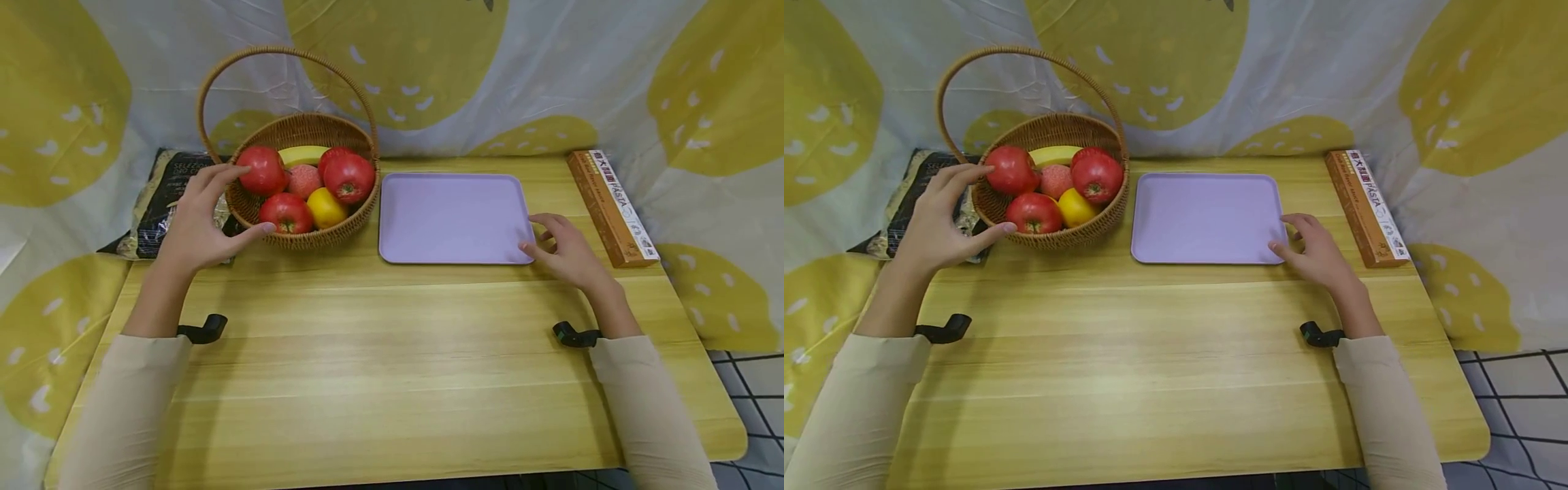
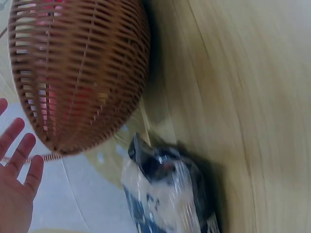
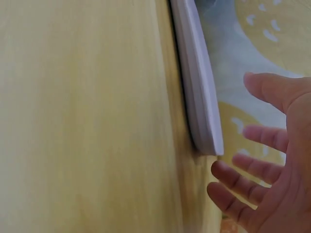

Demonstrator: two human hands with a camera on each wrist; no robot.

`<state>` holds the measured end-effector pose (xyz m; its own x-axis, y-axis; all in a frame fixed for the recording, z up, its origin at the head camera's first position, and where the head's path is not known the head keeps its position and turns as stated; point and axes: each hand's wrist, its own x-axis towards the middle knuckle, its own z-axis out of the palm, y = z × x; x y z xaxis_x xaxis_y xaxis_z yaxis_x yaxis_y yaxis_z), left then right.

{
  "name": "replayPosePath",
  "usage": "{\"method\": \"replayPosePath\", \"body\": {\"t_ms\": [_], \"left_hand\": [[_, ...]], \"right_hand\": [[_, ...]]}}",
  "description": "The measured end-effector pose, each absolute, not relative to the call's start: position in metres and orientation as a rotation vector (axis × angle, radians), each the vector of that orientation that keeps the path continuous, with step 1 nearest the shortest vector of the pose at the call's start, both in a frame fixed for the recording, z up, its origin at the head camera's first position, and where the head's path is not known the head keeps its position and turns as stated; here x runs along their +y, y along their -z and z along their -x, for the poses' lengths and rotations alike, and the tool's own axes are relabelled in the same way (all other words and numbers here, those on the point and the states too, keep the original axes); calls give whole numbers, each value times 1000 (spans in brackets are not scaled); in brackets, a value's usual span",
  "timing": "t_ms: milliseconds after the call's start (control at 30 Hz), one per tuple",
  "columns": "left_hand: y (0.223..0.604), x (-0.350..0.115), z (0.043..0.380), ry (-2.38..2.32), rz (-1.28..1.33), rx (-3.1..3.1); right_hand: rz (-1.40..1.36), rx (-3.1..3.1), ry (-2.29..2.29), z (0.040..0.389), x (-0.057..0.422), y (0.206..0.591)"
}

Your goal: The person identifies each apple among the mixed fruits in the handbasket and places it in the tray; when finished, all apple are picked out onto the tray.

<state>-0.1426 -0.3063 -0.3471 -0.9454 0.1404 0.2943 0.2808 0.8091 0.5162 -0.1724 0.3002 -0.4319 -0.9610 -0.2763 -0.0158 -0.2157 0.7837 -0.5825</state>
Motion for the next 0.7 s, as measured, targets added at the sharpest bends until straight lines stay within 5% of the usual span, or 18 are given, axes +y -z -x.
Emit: {"method": "replayPosePath", "body": {"t_ms": [700], "left_hand": [[344, -256, 175, 812, 318, -2841]], "right_hand": [[292, 2861, 942, 170, 292, 449]]}}
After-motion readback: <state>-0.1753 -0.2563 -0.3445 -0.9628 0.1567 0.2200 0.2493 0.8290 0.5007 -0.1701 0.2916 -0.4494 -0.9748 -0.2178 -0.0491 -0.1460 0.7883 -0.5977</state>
